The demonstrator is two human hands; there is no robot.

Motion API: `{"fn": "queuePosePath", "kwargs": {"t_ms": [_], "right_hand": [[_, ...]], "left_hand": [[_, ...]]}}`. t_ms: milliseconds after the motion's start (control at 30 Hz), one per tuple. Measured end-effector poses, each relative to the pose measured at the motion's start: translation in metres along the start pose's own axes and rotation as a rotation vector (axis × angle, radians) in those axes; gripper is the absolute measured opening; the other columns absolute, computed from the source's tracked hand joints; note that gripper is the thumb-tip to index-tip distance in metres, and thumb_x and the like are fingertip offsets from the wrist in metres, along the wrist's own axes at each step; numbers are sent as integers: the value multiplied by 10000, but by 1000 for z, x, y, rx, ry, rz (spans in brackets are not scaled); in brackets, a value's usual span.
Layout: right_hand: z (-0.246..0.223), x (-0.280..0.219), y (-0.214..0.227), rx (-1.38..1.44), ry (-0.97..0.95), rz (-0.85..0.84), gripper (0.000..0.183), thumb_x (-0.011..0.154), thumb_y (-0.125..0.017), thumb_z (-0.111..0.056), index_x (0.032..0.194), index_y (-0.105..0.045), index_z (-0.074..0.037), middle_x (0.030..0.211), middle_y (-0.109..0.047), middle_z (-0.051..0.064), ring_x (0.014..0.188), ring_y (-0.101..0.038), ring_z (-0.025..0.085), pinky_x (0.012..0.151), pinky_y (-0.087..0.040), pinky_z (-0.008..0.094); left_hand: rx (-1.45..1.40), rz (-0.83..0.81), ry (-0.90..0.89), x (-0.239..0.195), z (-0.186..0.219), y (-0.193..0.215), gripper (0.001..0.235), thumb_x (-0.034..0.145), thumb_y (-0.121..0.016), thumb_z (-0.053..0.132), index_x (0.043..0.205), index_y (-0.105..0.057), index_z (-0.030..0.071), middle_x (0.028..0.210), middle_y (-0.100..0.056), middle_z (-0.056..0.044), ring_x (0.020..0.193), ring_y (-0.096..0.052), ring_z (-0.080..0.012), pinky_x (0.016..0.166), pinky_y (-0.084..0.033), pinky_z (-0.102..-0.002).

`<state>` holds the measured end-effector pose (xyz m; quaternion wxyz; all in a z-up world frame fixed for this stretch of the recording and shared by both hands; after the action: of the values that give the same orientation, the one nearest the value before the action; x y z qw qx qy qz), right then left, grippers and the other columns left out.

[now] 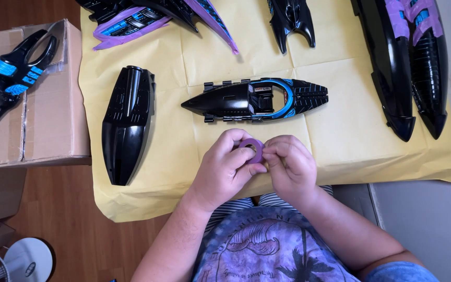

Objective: Applying small pieces of purple adhesive tape to a black and blue plastic prop part.

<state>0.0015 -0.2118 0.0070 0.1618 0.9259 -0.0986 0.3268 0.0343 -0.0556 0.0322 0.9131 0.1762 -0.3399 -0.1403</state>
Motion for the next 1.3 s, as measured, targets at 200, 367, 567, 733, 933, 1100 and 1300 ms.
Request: {"fn": "queuePosePath", "kwargs": {"t_ms": [200,367,567,733,933,1100,1300], "right_hand": [[4,0,-2,-14,31,-117,152,1045,-496,-1,907,-556,19,833,-554,137,738,-583,323,666,-527,428],[8,-2,1,66,22,-161,155,1053,-470,3,909,-529,9,854,-556,131,766,-579,307,682,-511,409],[10,-1,5,279,-165,-147,191,1018,-550,13,1170,-596,120,1099,-588,192,1025,-648,268,876,-589,389],[1,2,4,88,-35,-54,68,890,-754,48,957,-740,53,945,-687,171,893,-701,294,800,-592,431],[-5,-1,2,51,6,8,82,955,-661,63,876,-638,63,859,-664,173,819,-718,348,752,-590,437],[-1,0,10,10,28,21,67,923,-692,79,864,-673,55,843,-694,166,805,-729,350,739,-590,433],[-9,17,22,-144,40,-114,179,952,-663,21,1117,-675,92,1017,-695,237,977,-689,459,824,-551,556]], "left_hand": [[3,-37,38,-1,-2,-4,342,964,-685,402,878,-608,80,1051,-636,-107,866,-720,-320,751,-610,-395],[-9,-40,121,0,-11,1,380,978,-667,423,846,-578,78,1013,-625,-100,827,-692,-321,724,-590,-388],[-18,-71,125,-2,-7,-1,406,971,-664,448,853,-565,72,1012,-623,-109,810,-680,-328,707,-584,-404],[-17,-65,127,0,-4,-1,394,981,-658,445,845,-554,89,1008,-614,-94,818,-679,-330,683,-581,-395],[111,-65,75,1,4,9,254,997,-631,272,824,-580,93,1009,-633,-74,788,-683,-295,651,-576,-355],[295,13,34,-8,-6,7,275,965,-659,281,810,-516,104,1012,-615,-86,764,-667,-276,622,-571,-342],[386,-64,-101,-3,7,6,234,987,-585,222,822,-498,82,1021,-595,-140,765,-661,-315,638,-584,-376]]}}
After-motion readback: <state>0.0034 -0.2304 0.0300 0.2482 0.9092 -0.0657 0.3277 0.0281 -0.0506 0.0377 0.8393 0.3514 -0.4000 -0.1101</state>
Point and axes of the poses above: each hand's wrist, its own x-axis towards the middle knuckle, its own y-axis out of the back of the hand, z = x × y, the point moved 5 cm from there along x, towards the middle knuckle
